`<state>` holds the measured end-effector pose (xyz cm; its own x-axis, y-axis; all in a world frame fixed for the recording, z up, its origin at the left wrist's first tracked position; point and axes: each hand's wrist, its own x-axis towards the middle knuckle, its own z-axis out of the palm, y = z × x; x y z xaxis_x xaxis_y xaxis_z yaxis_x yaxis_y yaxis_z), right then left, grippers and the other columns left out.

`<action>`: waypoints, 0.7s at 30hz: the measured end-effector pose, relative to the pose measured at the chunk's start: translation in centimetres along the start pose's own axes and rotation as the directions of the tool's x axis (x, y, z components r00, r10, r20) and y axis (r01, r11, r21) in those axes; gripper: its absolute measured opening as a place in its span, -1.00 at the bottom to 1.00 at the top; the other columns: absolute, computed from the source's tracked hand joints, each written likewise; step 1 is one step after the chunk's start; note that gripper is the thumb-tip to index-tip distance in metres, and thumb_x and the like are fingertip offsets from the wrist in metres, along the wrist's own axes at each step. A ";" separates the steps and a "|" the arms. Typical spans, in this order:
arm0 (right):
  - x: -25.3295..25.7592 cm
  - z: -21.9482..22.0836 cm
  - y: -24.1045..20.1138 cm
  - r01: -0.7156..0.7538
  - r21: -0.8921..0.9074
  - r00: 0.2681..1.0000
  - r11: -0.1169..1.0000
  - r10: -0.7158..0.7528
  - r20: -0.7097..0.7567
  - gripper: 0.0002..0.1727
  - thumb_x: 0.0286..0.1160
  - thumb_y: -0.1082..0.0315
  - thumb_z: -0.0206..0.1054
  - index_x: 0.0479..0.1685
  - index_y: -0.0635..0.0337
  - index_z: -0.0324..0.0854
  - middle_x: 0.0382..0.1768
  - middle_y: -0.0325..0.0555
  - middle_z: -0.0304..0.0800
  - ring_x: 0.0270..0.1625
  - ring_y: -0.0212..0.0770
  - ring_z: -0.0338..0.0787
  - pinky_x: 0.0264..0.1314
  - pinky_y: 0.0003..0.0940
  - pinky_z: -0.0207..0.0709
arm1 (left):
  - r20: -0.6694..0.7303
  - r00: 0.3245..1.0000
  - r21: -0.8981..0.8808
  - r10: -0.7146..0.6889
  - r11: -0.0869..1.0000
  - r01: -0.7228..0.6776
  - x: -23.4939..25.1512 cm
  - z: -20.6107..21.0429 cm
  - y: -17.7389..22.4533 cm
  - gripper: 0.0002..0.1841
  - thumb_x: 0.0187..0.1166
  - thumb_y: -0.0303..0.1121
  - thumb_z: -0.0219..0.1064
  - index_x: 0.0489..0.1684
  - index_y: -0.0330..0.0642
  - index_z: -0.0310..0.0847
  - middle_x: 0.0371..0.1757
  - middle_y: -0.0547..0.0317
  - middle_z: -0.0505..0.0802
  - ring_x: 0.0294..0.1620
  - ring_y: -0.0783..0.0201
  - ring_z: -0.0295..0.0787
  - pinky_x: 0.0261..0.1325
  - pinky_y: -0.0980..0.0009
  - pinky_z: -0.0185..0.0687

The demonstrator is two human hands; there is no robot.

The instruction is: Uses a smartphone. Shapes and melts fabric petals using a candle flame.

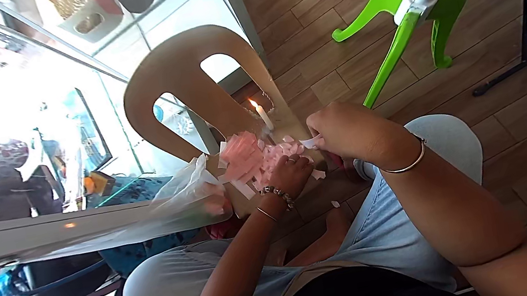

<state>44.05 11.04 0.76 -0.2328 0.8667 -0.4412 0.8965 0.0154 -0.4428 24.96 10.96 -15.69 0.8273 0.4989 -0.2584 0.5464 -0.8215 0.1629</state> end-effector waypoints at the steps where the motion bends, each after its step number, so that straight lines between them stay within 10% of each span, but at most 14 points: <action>1: -0.1 -0.1 -0.1 0.001 -0.001 1.000 1.000 -0.001 0.001 -0.87 0.55 0.31 0.45 -0.15 0.19 0.72 -0.33 0.08 0.78 -0.26 0.09 0.82 -0.29 0.07 0.62 | -0.031 0.999 -0.070 -0.029 0.997 0.027 -0.2 0.0 -0.3 -0.73 0.64 -0.56 0.24 0.12 -0.15 0.83 0.24 -0.02 0.85 0.41 -0.08 0.70 0.41 -0.11 0.53; 4: -0.3 0.0 0.1 0.015 0.010 1.000 1.000 -0.015 -0.013 -0.85 0.53 0.30 0.47 -0.15 0.20 0.73 -0.30 0.10 0.78 -0.22 0.13 0.82 -0.29 0.11 0.61 | -0.234 0.958 -0.266 -0.165 0.959 0.100 -0.9 -0.5 -1.7 -0.80 0.54 -0.58 0.33 -0.03 -0.22 0.86 0.10 -0.04 0.90 0.19 -0.11 0.84 0.22 -0.20 0.66; 10: -0.2 0.1 1.0 -0.001 0.043 1.000 0.999 0.002 -0.022 -0.88 0.56 0.32 0.44 -0.14 0.19 0.72 -0.32 0.07 0.78 -0.24 0.09 0.81 -0.28 0.09 0.62 | -0.074 0.809 -0.404 -0.583 0.759 0.510 -2.8 -3.6 -7.7 -0.71 0.77 -0.38 0.16 0.15 -0.29 0.79 0.27 -0.21 0.80 0.32 -0.23 0.73 0.34 -0.30 0.56; 15: 0.1 -0.5 1.7 -0.066 -0.010 0.997 0.998 0.067 0.041 -0.84 0.63 0.29 0.38 -0.05 0.19 0.71 -0.21 0.09 0.79 -0.08 0.13 0.81 -0.09 0.16 0.64 | 0.072 0.553 -0.301 -0.830 0.511 0.805 -3.2 -4.3 -9.4 -0.44 0.72 -0.25 0.27 0.70 -0.19 0.39 0.66 -0.32 0.48 0.55 -0.47 0.45 0.45 -0.51 0.30; 19: -1.9 0.2 3.5 0.018 0.103 0.988 0.994 -0.002 -0.154 -0.86 0.57 0.32 0.45 -0.17 0.22 0.70 -0.34 0.10 0.74 -0.27 0.13 0.77 -0.29 0.12 0.59 | -0.018 0.712 -0.476 -0.702 0.632 0.611 -3.8 -4.9 -5.2 -0.46 0.64 -0.29 0.35 0.58 -0.35 0.46 0.56 -0.46 0.52 0.49 -0.50 0.49 0.43 -0.48 0.34; 21: -2.2 1.0 3.6 0.094 0.219 0.984 0.971 -0.056 -0.172 -0.86 0.55 0.30 0.47 -0.17 0.19 0.73 -0.39 0.05 0.75 -0.35 0.04 0.76 -0.33 0.05 0.60 | 0.027 0.821 -0.691 -0.571 0.582 0.428 -4.4 -5.9 -1.6 -0.54 0.73 -0.29 0.27 0.54 -0.32 0.47 0.45 -0.26 0.66 0.29 -0.15 0.72 0.32 -0.12 0.62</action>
<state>47.36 8.72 -0.66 -0.2142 0.9373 -0.2749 0.7662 -0.0133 -0.6424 21.21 11.75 -9.20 0.3637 0.8709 -0.3306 0.7625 -0.0744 0.6427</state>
